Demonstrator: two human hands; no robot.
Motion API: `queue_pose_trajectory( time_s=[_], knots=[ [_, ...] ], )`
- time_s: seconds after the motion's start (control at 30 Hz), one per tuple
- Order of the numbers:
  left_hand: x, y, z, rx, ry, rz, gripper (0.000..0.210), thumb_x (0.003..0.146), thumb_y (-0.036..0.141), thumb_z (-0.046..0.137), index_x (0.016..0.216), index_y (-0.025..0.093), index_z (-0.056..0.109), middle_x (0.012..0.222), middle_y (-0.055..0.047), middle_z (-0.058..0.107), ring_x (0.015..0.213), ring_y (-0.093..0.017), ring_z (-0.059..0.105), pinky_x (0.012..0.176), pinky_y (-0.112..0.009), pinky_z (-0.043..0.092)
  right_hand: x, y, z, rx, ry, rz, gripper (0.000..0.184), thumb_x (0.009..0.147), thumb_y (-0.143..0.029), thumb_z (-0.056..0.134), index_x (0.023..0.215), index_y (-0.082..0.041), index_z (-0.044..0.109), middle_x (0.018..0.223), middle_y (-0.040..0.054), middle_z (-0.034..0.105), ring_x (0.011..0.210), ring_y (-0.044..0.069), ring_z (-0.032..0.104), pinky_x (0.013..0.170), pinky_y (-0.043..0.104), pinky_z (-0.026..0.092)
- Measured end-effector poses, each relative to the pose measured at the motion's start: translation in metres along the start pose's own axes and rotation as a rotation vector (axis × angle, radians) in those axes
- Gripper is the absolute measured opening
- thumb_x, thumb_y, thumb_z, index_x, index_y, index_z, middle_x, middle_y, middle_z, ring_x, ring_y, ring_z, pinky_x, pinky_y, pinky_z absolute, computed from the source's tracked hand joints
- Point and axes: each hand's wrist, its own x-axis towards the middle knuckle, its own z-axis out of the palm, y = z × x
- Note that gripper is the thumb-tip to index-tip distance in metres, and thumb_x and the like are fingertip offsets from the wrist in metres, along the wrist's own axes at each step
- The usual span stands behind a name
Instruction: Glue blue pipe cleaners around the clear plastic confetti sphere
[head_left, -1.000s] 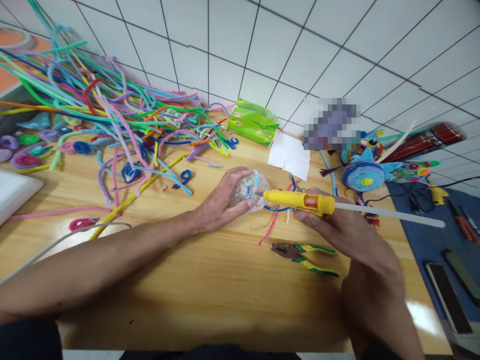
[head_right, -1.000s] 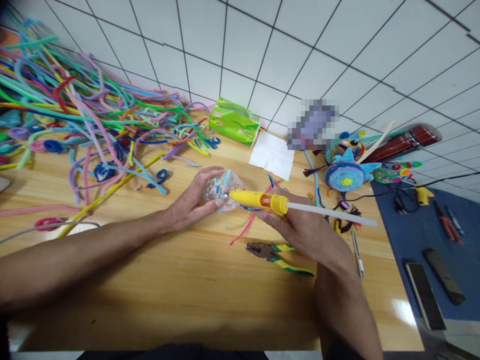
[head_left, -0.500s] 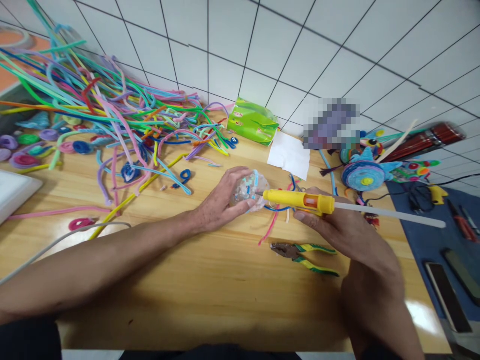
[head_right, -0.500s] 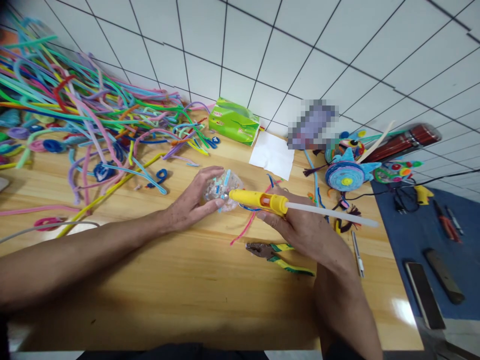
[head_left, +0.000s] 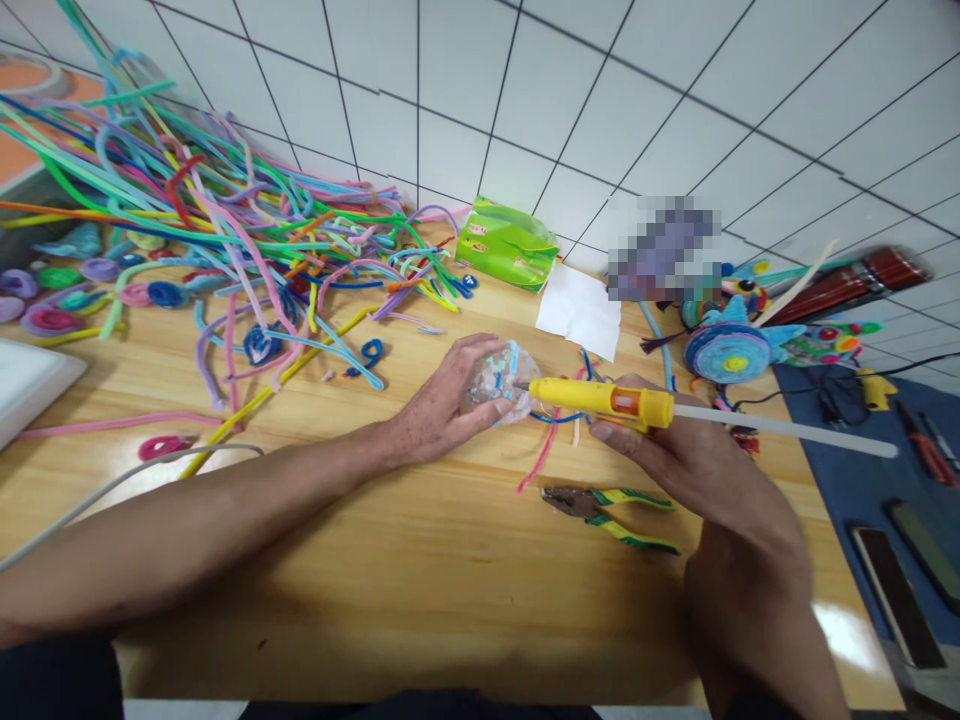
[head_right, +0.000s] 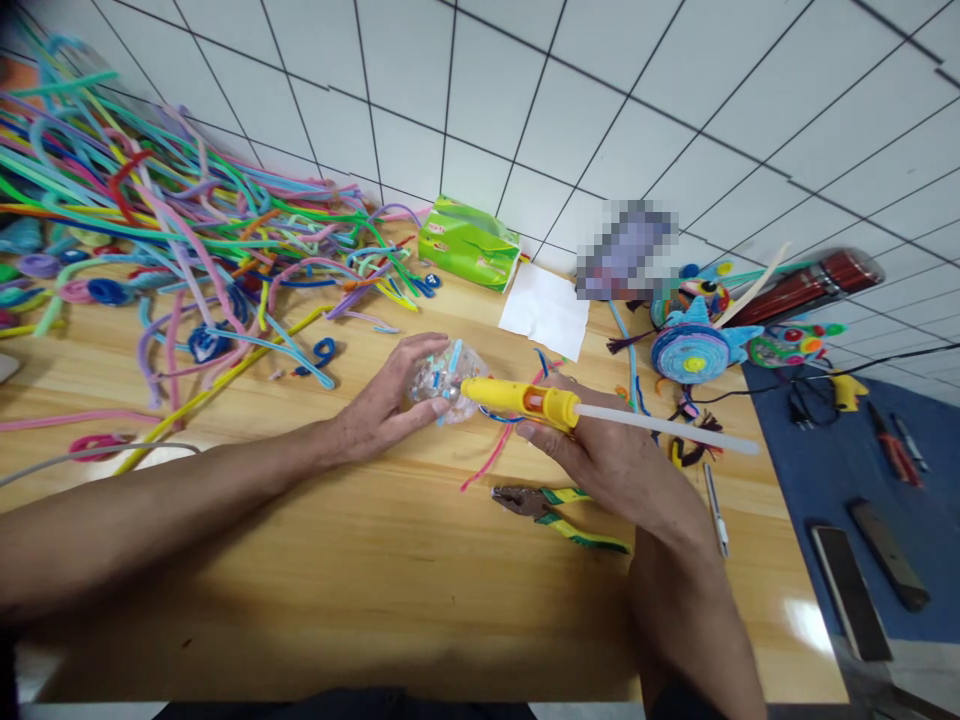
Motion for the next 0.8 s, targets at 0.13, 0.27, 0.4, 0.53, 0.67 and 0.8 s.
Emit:
queue_pose_trajectory(
  time_s=[0.13,0.27,0.4,0.53,0.67,0.8],
  knots=[
    [0.0,0.0005,-0.0011,0.01,-0.016,-0.002,0.063,0.104,0.04,0.062,0.159,0.026,0.036,0.154,-0.018,0.051,0.15,-0.034,0.047,0.126,-0.059,0.043,0.0009,-0.0012,0.0005,0.01,0.012,-0.011,0.024,0.108,-0.043,0.055,0.1,-0.023,0.066,0.092,0.0054,0.074,0.076,0.023,0.071,0.067,0.034,0.056],
    [0.0,0.0006,-0.0016,0.019,-0.022,-0.004,0.062,0.104,0.04,0.062,0.159,0.026,0.035,0.154,-0.018,0.051,0.15,-0.034,0.047,0.126,-0.059,0.043,-0.0002,-0.0024,0.0004,-0.001,0.01,-0.024,0.027,0.109,-0.045,0.053,0.098,-0.024,0.066,0.089,0.0051,0.075,0.074,0.023,0.07,0.069,0.035,0.057],
    [0.0001,0.0002,-0.0012,0.012,-0.019,-0.004,0.061,0.104,0.041,0.061,0.158,0.027,0.036,0.153,-0.017,0.051,0.149,-0.033,0.048,0.125,-0.058,0.044,-0.0006,-0.0013,0.0003,0.003,0.009,0.015,0.027,0.109,-0.046,0.053,0.1,-0.024,0.066,0.093,0.0054,0.075,0.078,0.023,0.071,0.069,0.034,0.057],
    [0.0003,0.0006,-0.001,0.015,-0.02,-0.002,0.061,0.104,0.04,0.062,0.157,0.026,0.036,0.153,-0.017,0.051,0.15,-0.033,0.047,0.126,-0.058,0.044,-0.0003,-0.0014,0.0001,-0.008,0.009,0.014,0.029,0.109,-0.047,0.053,0.099,-0.024,0.066,0.091,0.005,0.074,0.075,0.023,0.07,0.069,0.034,0.056],
    [0.0007,0.0011,-0.0011,0.018,-0.021,-0.011,0.06,0.104,0.04,0.062,0.157,0.025,0.037,0.153,-0.017,0.051,0.149,-0.033,0.048,0.126,-0.058,0.043,0.0003,-0.0025,-0.0001,0.001,0.008,0.006,0.029,0.109,-0.048,0.052,0.1,-0.024,0.066,0.092,0.0053,0.075,0.076,0.023,0.07,0.069,0.035,0.056],
    [0.0008,0.0016,-0.0017,0.009,-0.021,-0.009,0.06,0.104,0.04,0.062,0.156,0.025,0.038,0.153,-0.017,0.051,0.148,-0.032,0.048,0.126,-0.056,0.043,0.0005,-0.0027,0.0,0.007,0.013,-0.006,0.028,0.109,-0.046,0.054,0.099,-0.024,0.067,0.096,0.005,0.075,0.077,0.023,0.07,0.072,0.036,0.057]
  ],
)
